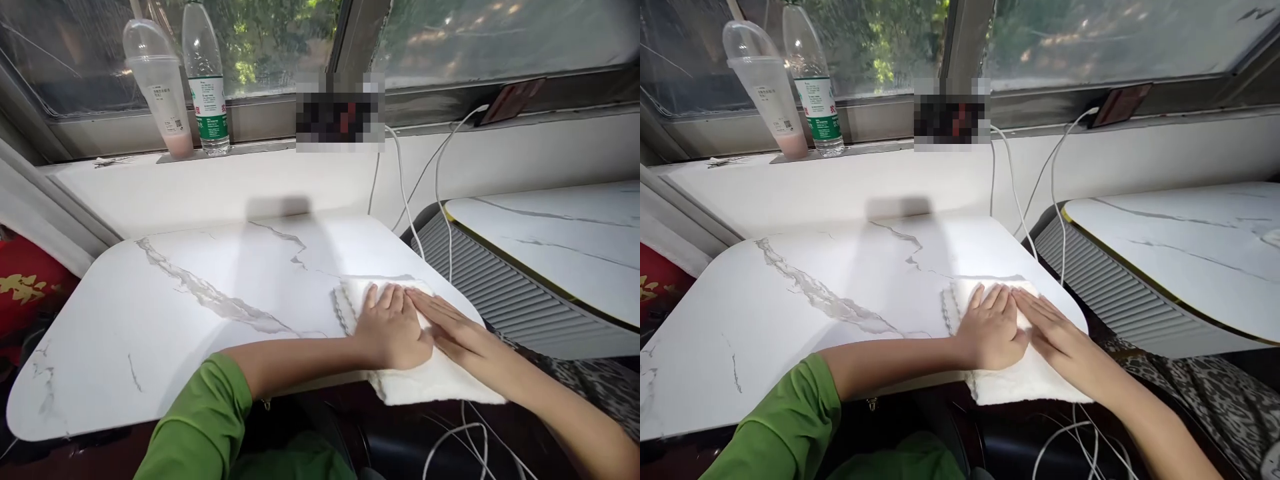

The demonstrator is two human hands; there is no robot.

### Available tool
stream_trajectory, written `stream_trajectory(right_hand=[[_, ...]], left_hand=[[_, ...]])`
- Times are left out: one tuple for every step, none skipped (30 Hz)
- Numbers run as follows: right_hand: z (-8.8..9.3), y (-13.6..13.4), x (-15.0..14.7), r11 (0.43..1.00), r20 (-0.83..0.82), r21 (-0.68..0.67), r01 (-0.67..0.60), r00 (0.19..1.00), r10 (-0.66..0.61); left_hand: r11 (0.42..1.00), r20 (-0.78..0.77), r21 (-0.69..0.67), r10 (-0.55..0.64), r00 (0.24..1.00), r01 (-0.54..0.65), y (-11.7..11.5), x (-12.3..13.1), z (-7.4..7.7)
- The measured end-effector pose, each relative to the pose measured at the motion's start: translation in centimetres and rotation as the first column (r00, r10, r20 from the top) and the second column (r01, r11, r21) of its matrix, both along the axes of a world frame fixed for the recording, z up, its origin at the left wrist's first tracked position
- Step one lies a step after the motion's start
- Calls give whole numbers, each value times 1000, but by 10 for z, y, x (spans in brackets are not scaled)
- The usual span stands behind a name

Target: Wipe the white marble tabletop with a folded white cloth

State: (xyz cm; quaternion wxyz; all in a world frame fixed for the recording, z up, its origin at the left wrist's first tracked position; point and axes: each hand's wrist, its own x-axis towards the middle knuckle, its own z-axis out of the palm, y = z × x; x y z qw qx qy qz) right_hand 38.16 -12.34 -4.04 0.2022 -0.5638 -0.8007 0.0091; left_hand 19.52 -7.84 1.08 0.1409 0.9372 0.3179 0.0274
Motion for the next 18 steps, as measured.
stream_trajectory(right_hand=[[-2, 3, -1, 1000, 2, 13, 19, 1000, -19], [-3, 7, -3, 999, 9, 24, 40, 999, -40], [-3, 12, -5, 997, 19, 35, 61, 998, -62], [-3, 18, -7, 996, 31, 46, 78, 996, -79], [-3, 25, -8, 995, 45, 53, 90, 995, -93], [-2, 32, -7, 994, 58, 57, 95, 993, -98], [-2, 42, -5, 994, 70, 56, 93, 993, -97], [-1, 53, -2, 995, 79, 51, 88, 993, -92], [-1, 65, 2, 995, 85, 45, 84, 993, -87], [0, 80, 6, 996, 88, 39, 81, 993, -84], [0, 97, 10, 996, 89, 33, 79, 993, -82], [1, 115, 12, 996, 89, 31, 78, 993, -81], [2, 134, 14, 996, 89, 28, 79, 993, -81], [3, 153, 14, 996, 89, 26, 80, 993, -82], [4, 171, 12, 997, 88, 22, 79, 993, -80], [5, 187, 10, 997, 86, 19, 76, 993, -77], [7, 201, 8, 997, 82, 15, 71, 994, -73], [8, 212, 6, 998, 78, 12, 66, 995, -67]], left_hand=[[1000, 3, 9, 28, 1000, -28, 0, 5, -1], [998, 10, 29, 47, 999, -47, 2, 8, -2], [997, 16, 53, 54, 998, -54, 5, 11, -3], [996, 22, 76, 52, 998, -54, 9, 13, -4], [994, 29, 96, 48, 998, -51, 14, 15, -6], [993, 36, 110, 47, 998, -51, 21, 18, -7], [991, 43, 124, 54, 998, -59, 29, 21, -9], [988, 49, 138, 66, 997, -72, 38, 25, -10], [984, 54, 152, 81, 995, -88, 50, 29, -12], [980, 58, 168, 93, 994, -102, 63, 33, -13], [977, 60, 182, 102, 993, -111, 78, 37, -14], [975, 59, 192, 105, 993, -115, 93, 40, -15], [973, 56, 197, 107, 993, -116, 109, 43, -16], [973, 52, 197, 115, 992, -123, 125, 45, -16], [971, 47, 192, 134, 990, -141, 140, 46, -16], [968, 46, 186, 165, 985, -171, 153, 46, -16], [962, 48, 180, 202, 978, -207, 164, 46, -16], [954, 53, 176, 239, 970, -245, 173, 46, -16]])
